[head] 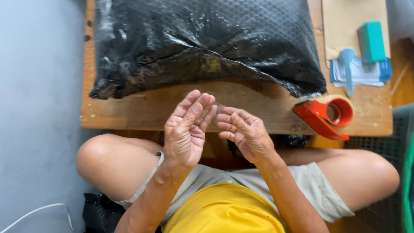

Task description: Sealing a large black bubble wrap package by applying multiple small strips of tape along the seam using a manual tape dispenser.

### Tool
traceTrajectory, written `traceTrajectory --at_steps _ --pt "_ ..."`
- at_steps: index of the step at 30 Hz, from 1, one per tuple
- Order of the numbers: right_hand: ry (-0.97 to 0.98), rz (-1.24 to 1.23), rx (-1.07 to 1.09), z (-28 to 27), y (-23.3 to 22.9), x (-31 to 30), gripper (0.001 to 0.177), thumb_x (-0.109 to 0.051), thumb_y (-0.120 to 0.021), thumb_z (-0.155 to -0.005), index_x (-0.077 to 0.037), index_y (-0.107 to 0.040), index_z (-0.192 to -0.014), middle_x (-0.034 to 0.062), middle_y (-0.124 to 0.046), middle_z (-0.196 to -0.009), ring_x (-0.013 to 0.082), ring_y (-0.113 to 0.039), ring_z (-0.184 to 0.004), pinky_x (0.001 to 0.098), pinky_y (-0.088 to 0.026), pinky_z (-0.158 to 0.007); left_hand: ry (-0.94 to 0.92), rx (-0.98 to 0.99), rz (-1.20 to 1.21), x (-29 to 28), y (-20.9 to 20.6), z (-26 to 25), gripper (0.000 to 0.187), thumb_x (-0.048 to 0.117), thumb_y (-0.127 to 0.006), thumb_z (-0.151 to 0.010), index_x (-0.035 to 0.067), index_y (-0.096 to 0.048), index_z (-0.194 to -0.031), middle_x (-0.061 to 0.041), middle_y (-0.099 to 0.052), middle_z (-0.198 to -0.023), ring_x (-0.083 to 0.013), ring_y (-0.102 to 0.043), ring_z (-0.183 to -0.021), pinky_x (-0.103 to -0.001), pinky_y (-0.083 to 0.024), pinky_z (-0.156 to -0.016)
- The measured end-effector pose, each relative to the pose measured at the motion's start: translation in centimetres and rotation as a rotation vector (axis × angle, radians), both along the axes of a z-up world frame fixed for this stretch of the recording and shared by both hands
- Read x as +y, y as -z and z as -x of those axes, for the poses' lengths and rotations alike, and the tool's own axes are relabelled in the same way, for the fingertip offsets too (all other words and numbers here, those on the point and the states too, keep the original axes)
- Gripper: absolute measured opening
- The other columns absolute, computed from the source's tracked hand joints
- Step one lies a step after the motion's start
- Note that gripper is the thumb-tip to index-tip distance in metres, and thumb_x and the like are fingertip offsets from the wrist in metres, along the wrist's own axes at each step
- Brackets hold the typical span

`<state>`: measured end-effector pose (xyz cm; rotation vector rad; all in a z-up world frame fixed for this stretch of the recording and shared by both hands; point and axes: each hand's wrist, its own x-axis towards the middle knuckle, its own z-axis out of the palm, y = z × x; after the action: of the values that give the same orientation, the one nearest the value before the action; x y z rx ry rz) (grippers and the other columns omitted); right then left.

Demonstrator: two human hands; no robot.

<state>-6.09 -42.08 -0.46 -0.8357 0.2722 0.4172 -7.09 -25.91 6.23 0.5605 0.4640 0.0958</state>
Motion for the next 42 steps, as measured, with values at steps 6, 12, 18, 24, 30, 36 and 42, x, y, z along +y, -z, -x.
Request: traceTrajectory --at_steps 6,12,18,24,30,36,42 --pt "0.112 0.183 -0.183 -2.1 0.5 2.5 0.011 0.003 -0.071 -0.093 0.009 -0.065 -0.100 0.0239 -0.071 -0.082 0.0273 -0.076 -0.072 0.0385 -0.067 -0.066 -0.266 -0.077 -0.190 3.0 1.6 0.1 0.040 -0.008 -0.072 -0.088 -0.006 -0.063 -0.127 -0.031 -0.072 -0.114 -0.0393 -0.070 -0.113 -0.049 -0.057 -0.104" --pt "0.148 0.654 -0.622 -1.8 -6.6 6.3 0.005 0.004 -0.077 -0.090 0.008 -0.073 -0.090 0.0187 -0.074 -0.080 0.0178 -0.072 -0.067 0.0332 -0.065 -0.065 -0.502 -0.426 -0.850 5.2 4.6 -1.6 0.059 -0.006 -0.073 -0.093 -0.001 -0.049 -0.146 -0.028 -0.069 -0.124 -0.0314 -0.067 -0.119 -0.044 -0.059 -0.104" --pt "0.164 0.902 -0.954 0.1 -10.8 7.1 0.006 0.008 -0.079 -0.088 0.010 -0.074 -0.089 0.0203 -0.073 -0.079 0.0190 -0.072 -0.065 0.0306 -0.063 -0.063 -0.650 -0.639 -1.317 7.9 6.1 -2.2 0.101 0.009 -0.090 -0.082 -0.004 -0.024 -0.158 -0.027 -0.060 -0.138 -0.0343 -0.069 -0.118 -0.047 -0.055 -0.108" --pt "0.215 1.041 -1.085 0.6 -12.1 7.2 0.008 0.007 -0.082 -0.090 0.007 -0.074 -0.088 0.0174 -0.070 -0.073 0.0166 -0.068 -0.063 0.0306 -0.057 -0.062 -0.598 -0.573 -1.629 8.0 6.0 -2.1 0.132 0.059 -0.086 -0.074 -0.005 -0.009 -0.160 -0.024 -0.069 -0.128 -0.0349 -0.072 -0.114 -0.045 -0.055 -0.106" --pt "0.189 0.977 -0.842 0.2 -13.1 4.7 0.018 0.012 -0.076 -0.094 0.005 -0.067 -0.109 0.0127 -0.073 -0.095 0.0131 -0.069 -0.078 0.0180 -0.057 -0.071 -0.388 -0.427 -1.480 11.0 3.3 -1.3 0.117 0.055 -0.077 -0.087 0.004 -0.003 -0.161 -0.033 -0.054 -0.151 -0.0348 -0.076 -0.121 -0.041 -0.066 -0.106" --pt "0.073 0.743 -0.727 -2.6 -13.3 3.9 0.010 0.006 -0.073 -0.095 0.004 -0.067 -0.103 0.0109 -0.071 -0.092 0.0102 -0.065 -0.073 0.0183 -0.060 -0.069 0.203 -0.491 -0.751 11.2 0.8 -2.6 0.115 0.025 -0.091 -0.065 0.005 -0.025 -0.156 -0.035 -0.053 -0.146 -0.0433 -0.059 -0.135 -0.052 -0.050 -0.115" --pt "-0.023 0.617 -0.676 -2.9 -12.6 3.6 0.009 0.004 -0.073 -0.092 0.002 -0.069 -0.100 0.0095 -0.072 -0.090 0.0095 -0.067 -0.075 0.0177 -0.060 -0.069 0.433 -0.423 -0.511 10.5 0.7 -4.2 0.087 0.008 -0.077 -0.082 -0.002 -0.029 -0.153 -0.034 -0.060 -0.136 -0.0313 -0.066 -0.118 -0.035 -0.061 -0.096"
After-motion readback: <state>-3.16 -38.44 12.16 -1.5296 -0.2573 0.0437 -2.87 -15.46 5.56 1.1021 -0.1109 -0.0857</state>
